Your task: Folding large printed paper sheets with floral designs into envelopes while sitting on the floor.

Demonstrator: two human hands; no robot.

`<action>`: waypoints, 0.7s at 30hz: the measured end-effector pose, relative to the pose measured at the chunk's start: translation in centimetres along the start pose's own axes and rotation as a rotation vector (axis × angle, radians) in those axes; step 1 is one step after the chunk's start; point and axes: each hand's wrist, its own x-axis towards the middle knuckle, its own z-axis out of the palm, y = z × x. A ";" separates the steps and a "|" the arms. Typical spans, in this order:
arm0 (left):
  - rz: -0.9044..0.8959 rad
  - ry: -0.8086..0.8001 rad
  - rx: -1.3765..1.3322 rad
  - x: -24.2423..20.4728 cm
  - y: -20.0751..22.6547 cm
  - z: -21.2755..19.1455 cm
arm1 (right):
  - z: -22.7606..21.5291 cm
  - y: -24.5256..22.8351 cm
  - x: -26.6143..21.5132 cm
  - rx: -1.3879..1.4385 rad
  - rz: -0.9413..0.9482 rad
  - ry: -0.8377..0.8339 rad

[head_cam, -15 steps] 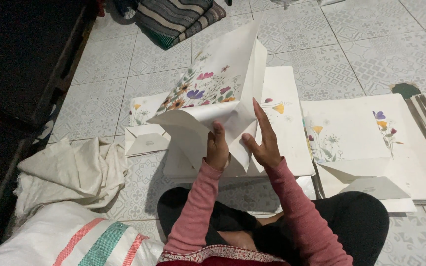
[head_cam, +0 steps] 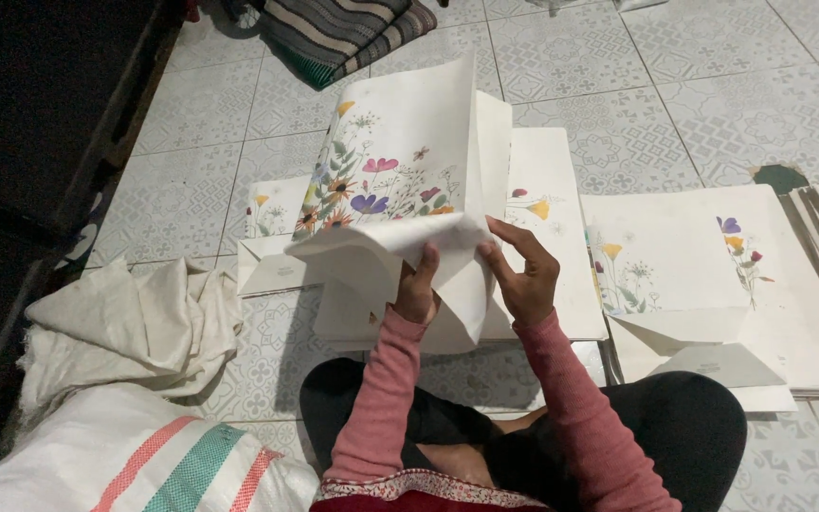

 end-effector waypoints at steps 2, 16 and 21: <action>-0.007 0.041 -0.085 -0.1 -1.5 0.7 | -0.1 -0.8 0.7 0.001 -0.047 -0.012; -0.046 -0.263 -0.410 -0.6 2.1 2.4 | -1.6 -2.5 2.1 -0.090 -0.050 -0.181; 0.069 -0.124 -0.217 0.1 2.6 2.5 | -1.1 -2.6 1.2 -0.125 -0.098 -0.126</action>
